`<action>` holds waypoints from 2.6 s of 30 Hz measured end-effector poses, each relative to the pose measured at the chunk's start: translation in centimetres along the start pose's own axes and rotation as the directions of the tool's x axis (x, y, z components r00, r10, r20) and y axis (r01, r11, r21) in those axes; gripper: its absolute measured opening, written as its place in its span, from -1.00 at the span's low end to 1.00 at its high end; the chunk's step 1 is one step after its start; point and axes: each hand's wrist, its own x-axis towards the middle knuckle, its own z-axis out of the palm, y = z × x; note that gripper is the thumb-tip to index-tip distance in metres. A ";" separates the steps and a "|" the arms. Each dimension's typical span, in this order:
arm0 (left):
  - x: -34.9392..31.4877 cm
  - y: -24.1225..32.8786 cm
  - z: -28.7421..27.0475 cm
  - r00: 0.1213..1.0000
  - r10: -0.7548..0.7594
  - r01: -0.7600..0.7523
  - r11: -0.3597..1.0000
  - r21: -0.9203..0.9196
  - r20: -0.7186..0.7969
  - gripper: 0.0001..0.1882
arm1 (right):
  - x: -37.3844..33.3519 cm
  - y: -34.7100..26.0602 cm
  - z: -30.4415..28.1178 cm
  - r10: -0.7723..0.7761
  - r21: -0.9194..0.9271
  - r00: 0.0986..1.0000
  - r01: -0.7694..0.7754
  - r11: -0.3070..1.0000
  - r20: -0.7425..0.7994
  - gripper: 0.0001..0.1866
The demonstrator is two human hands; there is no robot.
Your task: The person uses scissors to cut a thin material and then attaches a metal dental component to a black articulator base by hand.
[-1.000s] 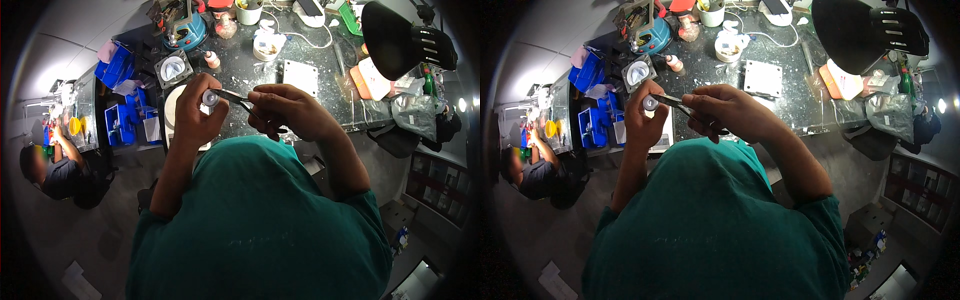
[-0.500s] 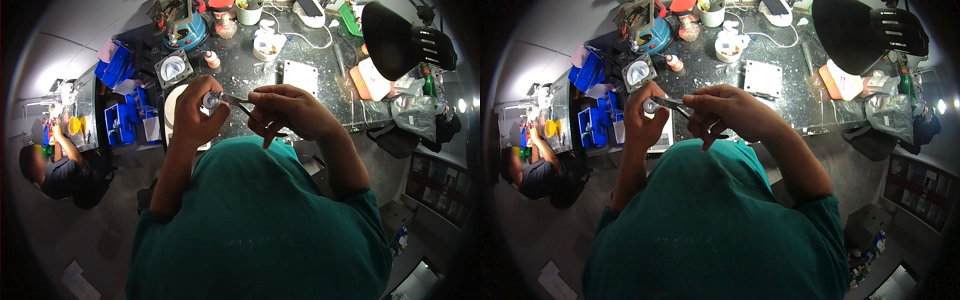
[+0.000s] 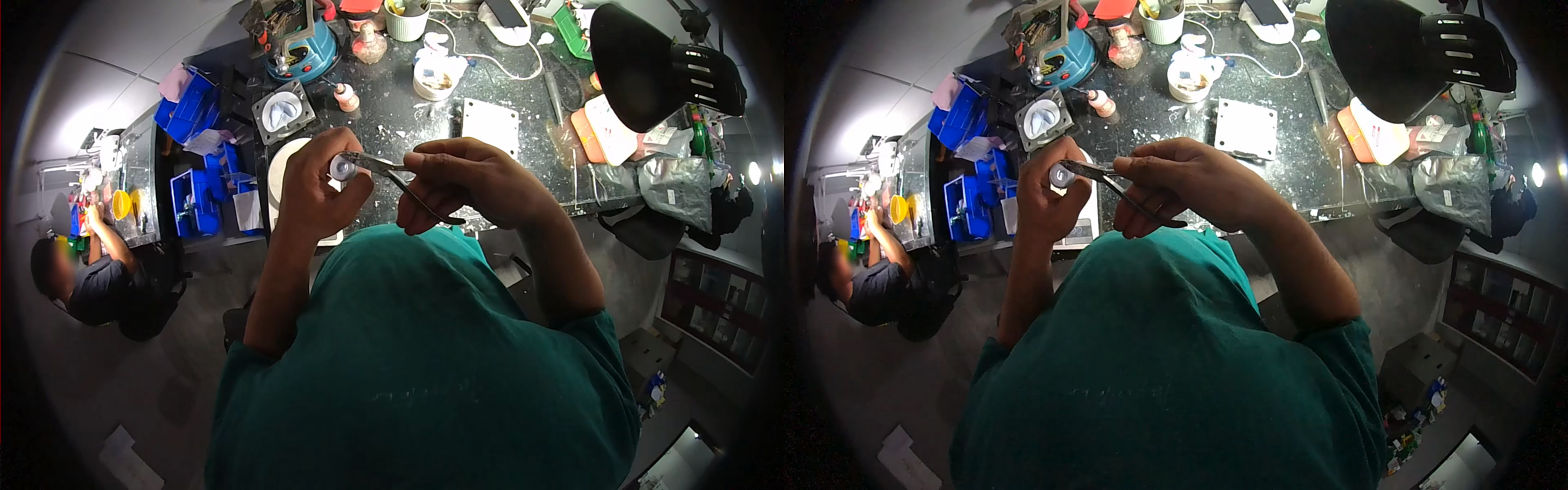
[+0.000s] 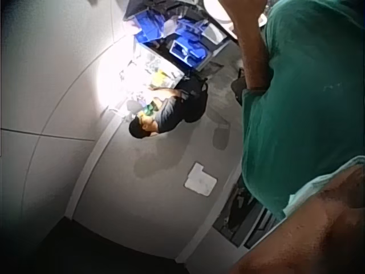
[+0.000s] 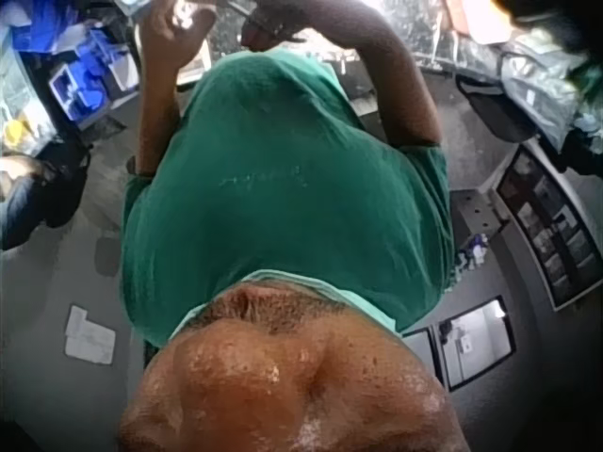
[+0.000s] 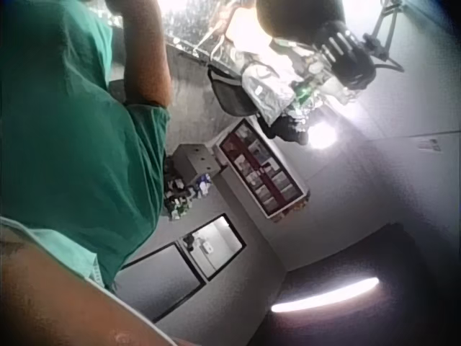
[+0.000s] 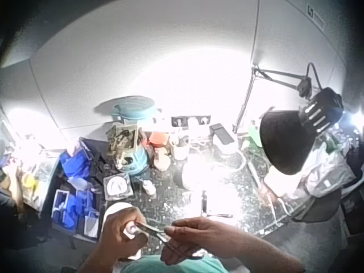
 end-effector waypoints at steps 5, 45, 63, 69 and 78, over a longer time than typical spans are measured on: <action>0.3 -0.2 -0.4 0.998 -0.044 0.044 0.999 0.004 0.055 -0.85 | 0.7 0.8 -0.6 -0.013 -0.014 1.000 0.013 1.000 0.001 -0.60; -1.2 -1.6 1.0 0.988 0.153 -0.153 0.975 -0.161 -0.013 -0.71 | -1.4 3.9 1.8 -0.097 0.296 0.995 0.098 0.950 -0.018 -0.65; -1.0 -0.9 1.0 0.990 0.130 -0.132 0.990 -0.041 -0.045 -0.76 | -0.9 3.1 1.4 0.044 0.256 0.998 -0.029 0.966 -0.053 -0.66; -0.9 -1.1 1.0 0.988 0.148 -0.150 0.988 -0.037 -0.052 -0.76 | -0.6 3.8 0.9 -0.003 0.256 1.000 0.000 0.967 0.011 -0.64; -0.9 -1.2 0.7 0.991 0.136 -0.136 0.990 -0.030 -0.018 -0.76 | -0.5 3.1 1.5 -0.048 0.187 0.998 0.057 0.981 -0.052 -0.68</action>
